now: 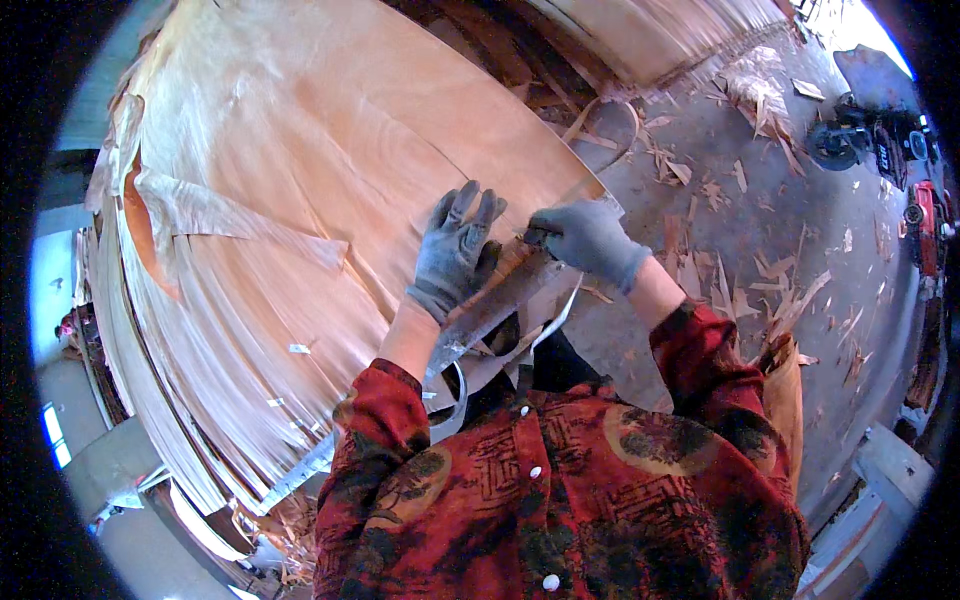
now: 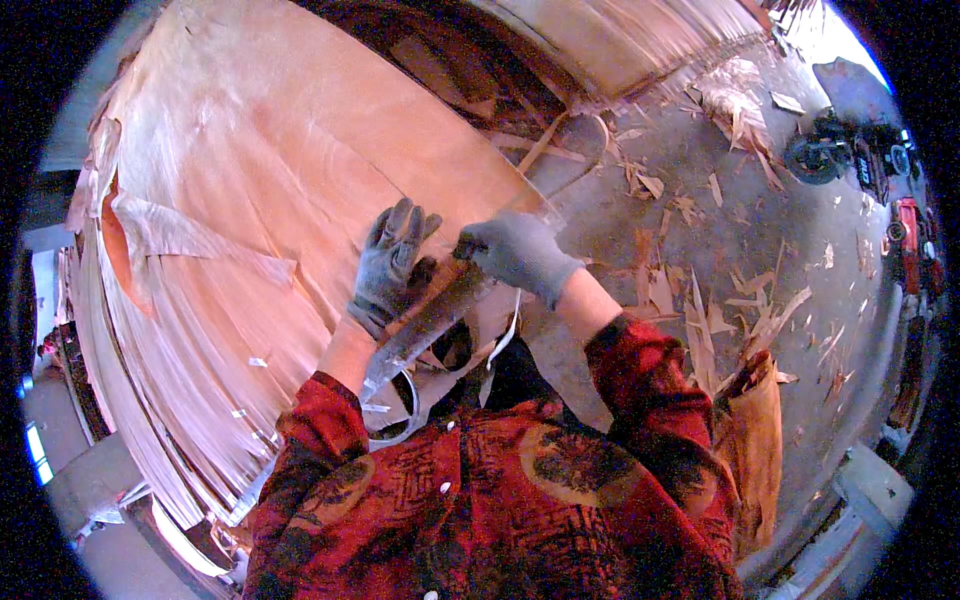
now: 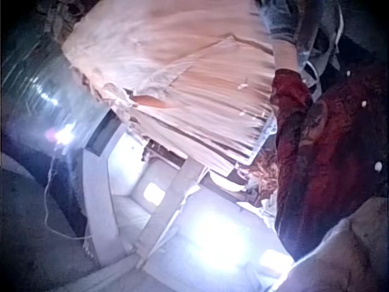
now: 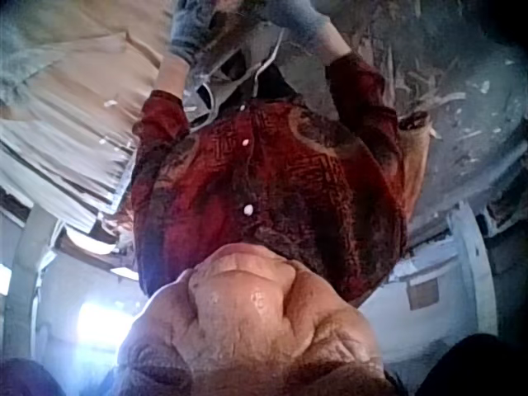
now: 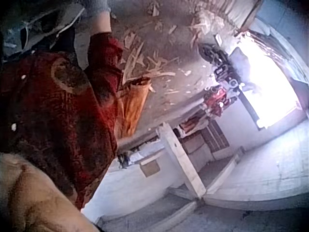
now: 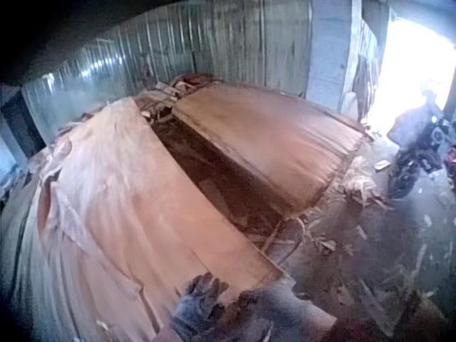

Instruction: The person applies thin wood veneer sheets to a large curved wooden surface. They use a utility knife to trim the veneer and a small white stick to smooth the material and press it into place. The person works methodically across the surface, adjusting the veneer and removing excess material.

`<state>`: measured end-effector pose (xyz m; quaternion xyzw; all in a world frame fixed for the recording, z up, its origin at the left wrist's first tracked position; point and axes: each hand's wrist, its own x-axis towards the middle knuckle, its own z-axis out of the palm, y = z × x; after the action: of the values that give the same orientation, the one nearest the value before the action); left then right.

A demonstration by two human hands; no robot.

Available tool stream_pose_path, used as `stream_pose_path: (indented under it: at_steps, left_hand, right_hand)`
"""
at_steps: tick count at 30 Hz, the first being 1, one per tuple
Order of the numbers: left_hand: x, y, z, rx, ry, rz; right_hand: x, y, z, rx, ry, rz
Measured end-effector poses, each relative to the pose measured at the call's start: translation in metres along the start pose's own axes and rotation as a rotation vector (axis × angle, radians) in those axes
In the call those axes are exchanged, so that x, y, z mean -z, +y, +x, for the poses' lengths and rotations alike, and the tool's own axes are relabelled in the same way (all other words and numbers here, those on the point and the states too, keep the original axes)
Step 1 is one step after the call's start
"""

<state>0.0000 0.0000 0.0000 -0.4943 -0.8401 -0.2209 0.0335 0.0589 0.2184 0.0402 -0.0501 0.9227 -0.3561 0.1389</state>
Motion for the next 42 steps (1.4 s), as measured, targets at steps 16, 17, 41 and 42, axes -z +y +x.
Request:
stream_pose_path:
  at_steps: [16, 17, 41, 42]
  left_hand:
    - [0.002, 0.007, -0.002, 0.004, -0.039, 0.1]
    - [0.004, 0.008, -0.002, 0.015, -0.045, 0.097]
    - [-0.002, 0.024, 0.058, 0.611, 0.173, 0.075]
    - [0.005, 0.019, 0.04, 0.651, 0.352, 0.14]
  right_hand:
    - [0.016, 0.003, 0.029, -0.296, -0.117, -0.319]
    - [0.02, 0.003, 0.027, -0.339, -0.133, -0.334]
    - [0.021, 0.015, -0.008, -0.25, 0.198, 0.438]
    - [0.033, 0.011, 0.007, -0.273, 0.211, 0.435]
